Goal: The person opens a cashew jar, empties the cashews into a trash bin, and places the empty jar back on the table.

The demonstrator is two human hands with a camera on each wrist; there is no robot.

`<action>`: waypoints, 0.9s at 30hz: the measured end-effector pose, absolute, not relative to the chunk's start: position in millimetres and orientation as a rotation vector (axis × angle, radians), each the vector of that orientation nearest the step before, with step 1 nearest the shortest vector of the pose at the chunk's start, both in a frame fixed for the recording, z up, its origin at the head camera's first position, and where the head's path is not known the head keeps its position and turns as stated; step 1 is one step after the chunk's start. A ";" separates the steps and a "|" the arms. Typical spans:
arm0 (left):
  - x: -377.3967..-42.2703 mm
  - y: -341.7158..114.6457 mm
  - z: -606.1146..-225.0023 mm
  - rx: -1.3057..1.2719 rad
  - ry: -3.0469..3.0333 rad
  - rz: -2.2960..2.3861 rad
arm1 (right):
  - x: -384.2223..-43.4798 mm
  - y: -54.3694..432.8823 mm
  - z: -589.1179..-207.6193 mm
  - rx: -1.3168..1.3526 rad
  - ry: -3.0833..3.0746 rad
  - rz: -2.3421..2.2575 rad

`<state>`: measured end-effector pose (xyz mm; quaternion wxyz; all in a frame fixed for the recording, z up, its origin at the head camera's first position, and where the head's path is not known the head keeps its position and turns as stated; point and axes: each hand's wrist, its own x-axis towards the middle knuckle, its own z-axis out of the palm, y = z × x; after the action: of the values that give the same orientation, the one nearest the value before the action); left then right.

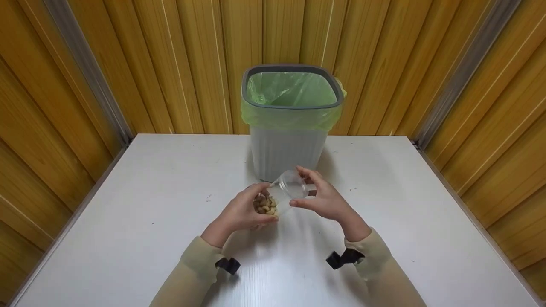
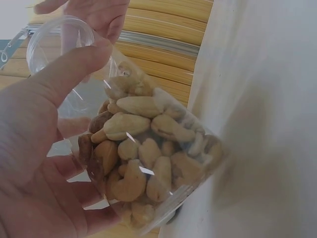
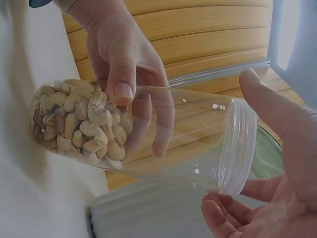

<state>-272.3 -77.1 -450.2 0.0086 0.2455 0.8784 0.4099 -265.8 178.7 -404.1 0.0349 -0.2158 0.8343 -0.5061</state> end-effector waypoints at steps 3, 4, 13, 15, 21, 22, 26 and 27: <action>-273.0 -77.3 -450.6 0.755 2.749 1.276 | -265.8 174.9 -404.8 -0.561 2.595 -1.575; -273.2 -77.3 -450.9 0.758 2.748 1.279 | -265.9 174.1 -405.3 -0.550 2.594 -1.590; -273.3 -78.4 -451.1 0.787 2.733 1.296 | -266.5 174.1 -408.0 -0.577 2.613 -1.604; -273.3 -78.6 -450.9 0.789 2.729 1.299 | -267.2 175.0 -408.8 -0.603 2.612 -1.600; -273.4 -78.9 -450.7 0.800 2.727 1.294 | -269.4 177.7 -410.0 -0.687 2.613 -1.572; -273.3 -78.9 -450.7 0.795 2.726 1.290 | -269.6 178.1 -409.9 -0.698 2.610 -1.571; -272.8 -78.7 -451.1 0.804 2.723 1.290 | -269.8 180.3 -410.1 -0.762 2.575 -1.583; -272.8 -78.7 -451.4 0.808 2.722 1.293 | -269.8 180.8 -410.2 -0.780 2.564 -1.588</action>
<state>-272.8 -78.7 -451.4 0.0109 0.2588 0.8724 0.4144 -269.8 180.8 -410.2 0.0132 -0.2502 0.8231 -0.5097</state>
